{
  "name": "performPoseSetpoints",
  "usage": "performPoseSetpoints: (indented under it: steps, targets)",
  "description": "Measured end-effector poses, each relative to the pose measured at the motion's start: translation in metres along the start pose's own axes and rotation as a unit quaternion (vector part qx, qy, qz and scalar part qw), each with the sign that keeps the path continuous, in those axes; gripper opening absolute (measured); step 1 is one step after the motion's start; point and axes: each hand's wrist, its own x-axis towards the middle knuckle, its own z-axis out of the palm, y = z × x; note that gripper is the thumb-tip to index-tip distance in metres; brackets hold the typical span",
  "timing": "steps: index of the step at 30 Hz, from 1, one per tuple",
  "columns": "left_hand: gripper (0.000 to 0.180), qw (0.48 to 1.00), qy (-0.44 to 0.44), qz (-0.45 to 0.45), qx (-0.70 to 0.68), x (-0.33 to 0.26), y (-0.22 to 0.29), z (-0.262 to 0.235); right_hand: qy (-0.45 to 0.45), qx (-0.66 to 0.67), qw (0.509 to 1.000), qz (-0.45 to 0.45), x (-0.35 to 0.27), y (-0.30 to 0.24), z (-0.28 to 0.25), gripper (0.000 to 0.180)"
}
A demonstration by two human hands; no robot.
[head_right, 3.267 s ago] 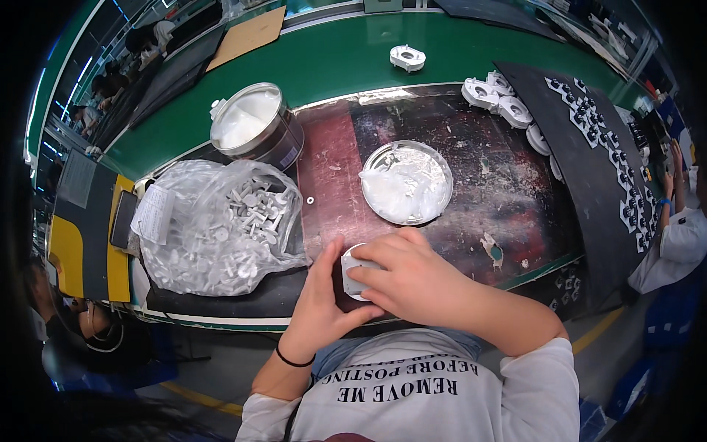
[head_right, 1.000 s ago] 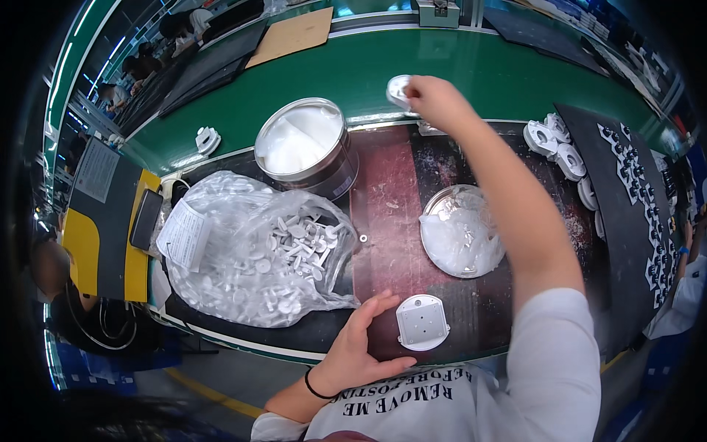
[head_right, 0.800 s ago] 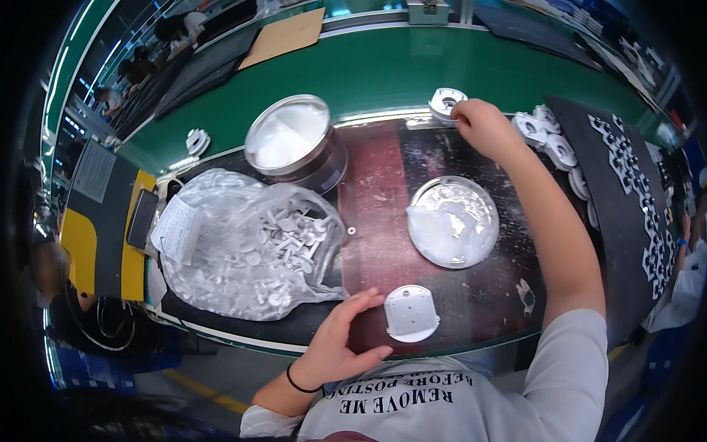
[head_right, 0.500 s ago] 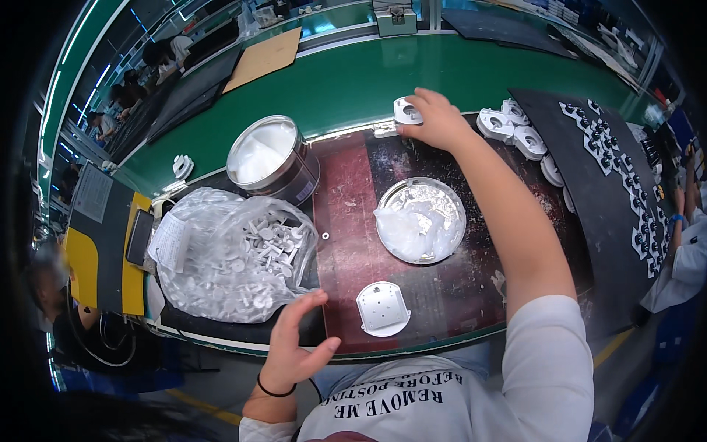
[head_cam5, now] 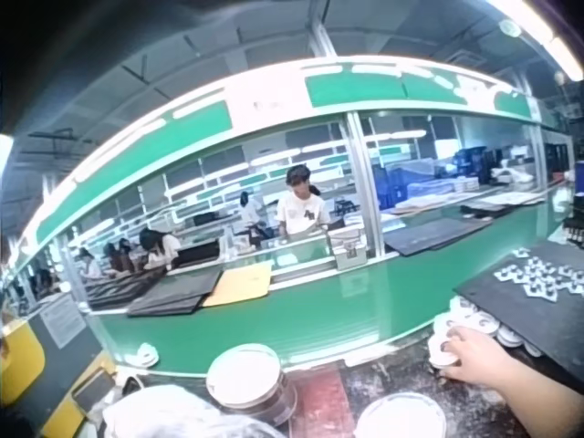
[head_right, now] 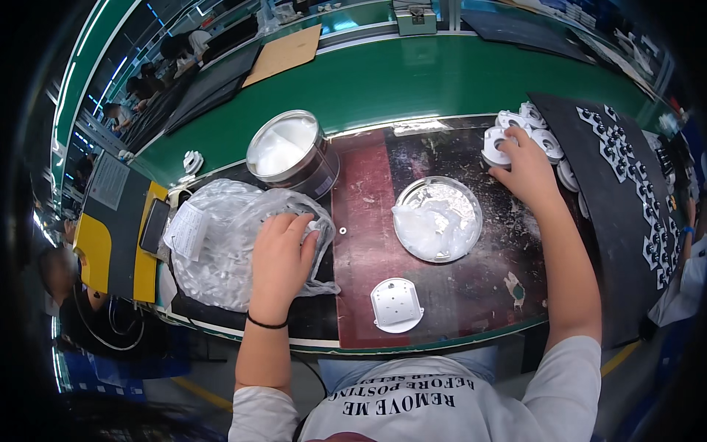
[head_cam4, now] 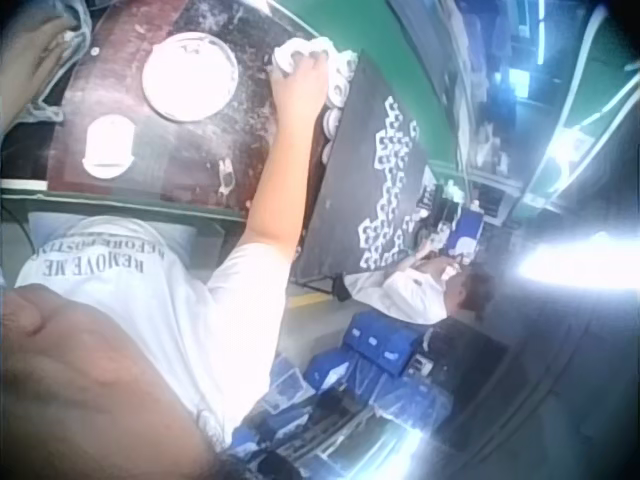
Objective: The person assembles small white plastic components by hand. They pick up a base unit, dip a small cylindrical piece into a white paste, and insert it into the base. They then place a black square component onto the assembly and set the finished unit aside on a black tray.
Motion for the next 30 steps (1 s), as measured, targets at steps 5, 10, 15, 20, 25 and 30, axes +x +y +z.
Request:
performPoseSetpoints:
  steps: [5,10,15,20,25,30]
  targets:
    - [0.017,0.997,-0.038,0.006,0.067,0.01,-0.001,0.019,0.084,-0.091,0.991,-0.053,-0.02,0.004,-0.011,0.045]
    - [0.016,0.994,0.052,0.031,0.09,0.003,0.008,0.01,0.13,0.153,0.969,-0.142,-0.027,-0.049,-0.041,0.029]
    - [0.021,0.986,-0.019,0.152,-0.06,0.002,0.064,-0.005,0.006,0.356,0.898,-0.26,-0.057,-0.108,-0.04,0.028]
    - [0.029,0.964,-0.047,0.194,-0.178,0.009,0.094,0.001,-0.093,0.441,0.865,-0.223,-0.065,-0.116,-0.04,0.025]
    - [0.033,0.948,-0.018,0.268,-0.17,0.014,0.091,0.007,-0.186,0.42,0.865,-0.203,-0.063,-0.11,-0.041,0.02]
    - [0.033,0.943,-0.054,0.251,-0.213,0.016,0.087,0.003,-0.205,0.362,0.874,-0.251,-0.065,-0.102,-0.039,0.021]
